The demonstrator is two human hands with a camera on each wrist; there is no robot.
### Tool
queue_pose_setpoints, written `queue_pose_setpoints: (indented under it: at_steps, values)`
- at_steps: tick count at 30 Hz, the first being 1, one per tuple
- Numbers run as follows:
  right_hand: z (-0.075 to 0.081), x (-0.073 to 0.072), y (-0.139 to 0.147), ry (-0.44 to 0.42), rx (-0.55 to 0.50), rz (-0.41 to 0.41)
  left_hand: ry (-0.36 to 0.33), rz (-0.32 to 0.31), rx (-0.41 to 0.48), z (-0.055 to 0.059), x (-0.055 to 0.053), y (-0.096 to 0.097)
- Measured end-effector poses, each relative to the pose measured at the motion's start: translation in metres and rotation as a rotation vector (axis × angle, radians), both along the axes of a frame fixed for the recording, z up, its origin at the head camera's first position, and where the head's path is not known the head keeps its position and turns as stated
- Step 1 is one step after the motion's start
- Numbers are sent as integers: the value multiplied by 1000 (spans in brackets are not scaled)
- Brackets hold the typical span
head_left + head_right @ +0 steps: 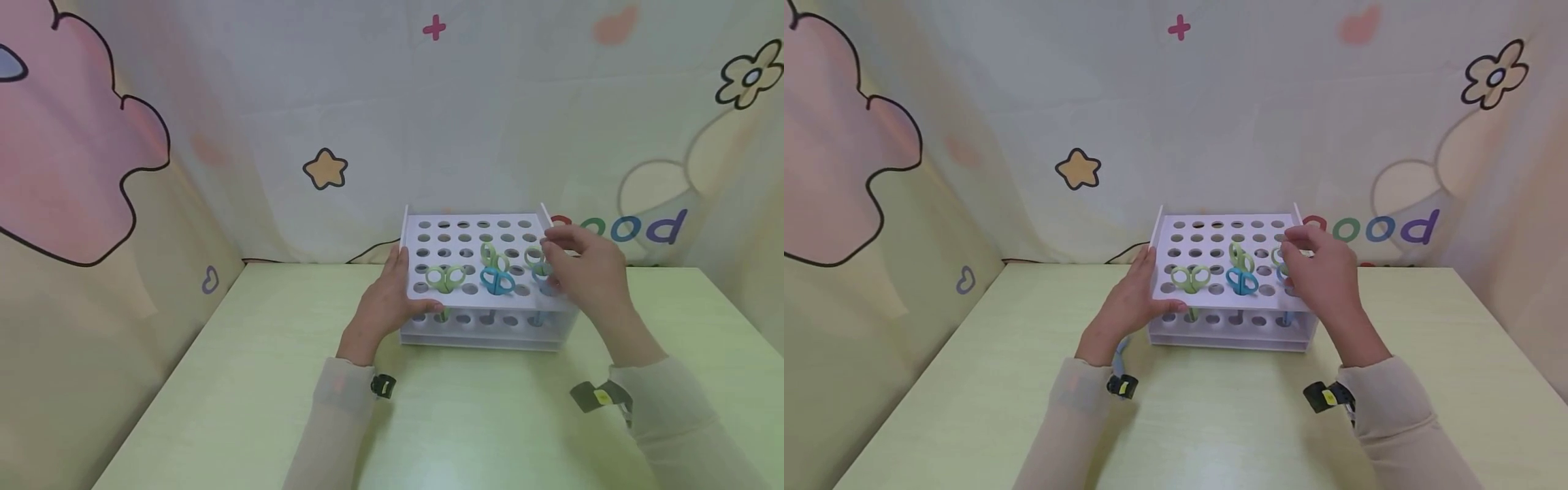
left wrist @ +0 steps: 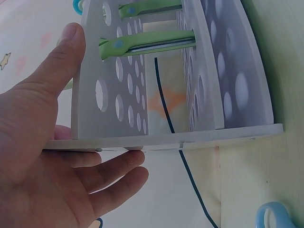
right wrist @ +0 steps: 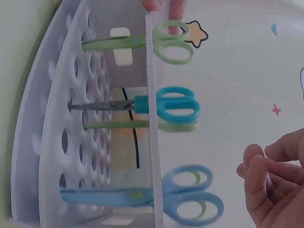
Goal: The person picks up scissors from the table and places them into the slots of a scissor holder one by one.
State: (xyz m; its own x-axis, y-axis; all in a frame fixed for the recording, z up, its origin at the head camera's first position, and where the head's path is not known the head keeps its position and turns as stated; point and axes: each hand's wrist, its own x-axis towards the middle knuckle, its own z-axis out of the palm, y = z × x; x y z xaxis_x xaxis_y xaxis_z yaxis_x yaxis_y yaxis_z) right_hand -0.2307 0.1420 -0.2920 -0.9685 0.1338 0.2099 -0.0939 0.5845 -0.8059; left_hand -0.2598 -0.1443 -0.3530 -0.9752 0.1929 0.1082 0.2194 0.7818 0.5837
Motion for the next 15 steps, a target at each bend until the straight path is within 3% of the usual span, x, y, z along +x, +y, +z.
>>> queue_pose_setpoints:
  at_steps: [10,15]
  values:
    - [-8,7,29,-18,159,-27,4,-2,1,-1,0,1]
    - [-21,4,43,-51,268,95,1,2,0,-1,0,0]
